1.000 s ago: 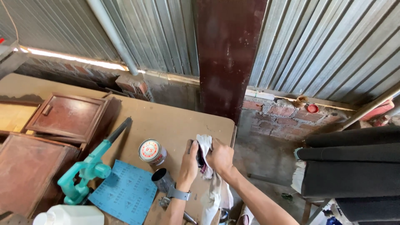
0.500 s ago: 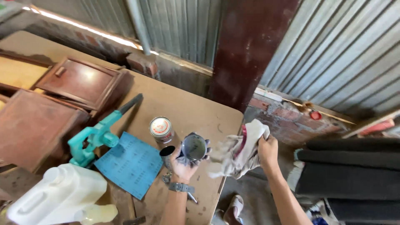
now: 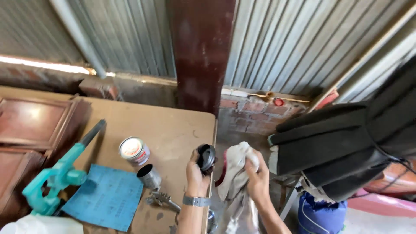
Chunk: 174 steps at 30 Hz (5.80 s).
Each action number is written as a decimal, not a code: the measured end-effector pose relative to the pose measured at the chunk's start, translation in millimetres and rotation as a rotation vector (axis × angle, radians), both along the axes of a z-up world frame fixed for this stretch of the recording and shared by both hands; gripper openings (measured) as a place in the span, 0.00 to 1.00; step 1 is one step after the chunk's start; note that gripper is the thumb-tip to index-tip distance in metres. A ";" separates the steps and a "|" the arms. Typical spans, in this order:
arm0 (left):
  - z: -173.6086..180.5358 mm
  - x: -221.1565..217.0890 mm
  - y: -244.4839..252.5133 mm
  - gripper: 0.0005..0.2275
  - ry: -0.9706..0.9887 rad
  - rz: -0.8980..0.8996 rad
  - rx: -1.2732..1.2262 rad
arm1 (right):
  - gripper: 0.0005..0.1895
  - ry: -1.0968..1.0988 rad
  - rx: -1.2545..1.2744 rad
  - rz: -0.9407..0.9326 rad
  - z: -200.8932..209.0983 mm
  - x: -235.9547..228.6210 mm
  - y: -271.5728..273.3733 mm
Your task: Disassembling and cleaning the various components of a paint spray gun using a cloth and cleaning solution.
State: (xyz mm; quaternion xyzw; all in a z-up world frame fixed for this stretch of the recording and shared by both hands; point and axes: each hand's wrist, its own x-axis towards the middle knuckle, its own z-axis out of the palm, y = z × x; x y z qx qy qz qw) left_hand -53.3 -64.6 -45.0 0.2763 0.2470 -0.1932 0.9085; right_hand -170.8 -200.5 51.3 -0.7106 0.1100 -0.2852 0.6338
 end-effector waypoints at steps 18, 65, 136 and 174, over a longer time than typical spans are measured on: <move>89.2 -171.5 -67.1 0.08 -0.189 -0.134 0.249 | 0.16 -0.158 -0.204 -0.048 3.2 -89.9 -24.2; 58.6 -236.9 -32.4 0.23 -0.131 -0.137 0.393 | 0.21 0.113 0.460 -0.022 -28.4 -116.4 -60.0; -9.1 -9.1 166.6 0.21 0.142 0.564 0.538 | 0.11 -0.209 -0.162 0.168 -32.9 231.0 31.7; -108.4 81.8 258.1 0.23 -0.746 -0.551 1.553 | 0.37 0.958 -0.720 0.822 -343.6 47.4 192.3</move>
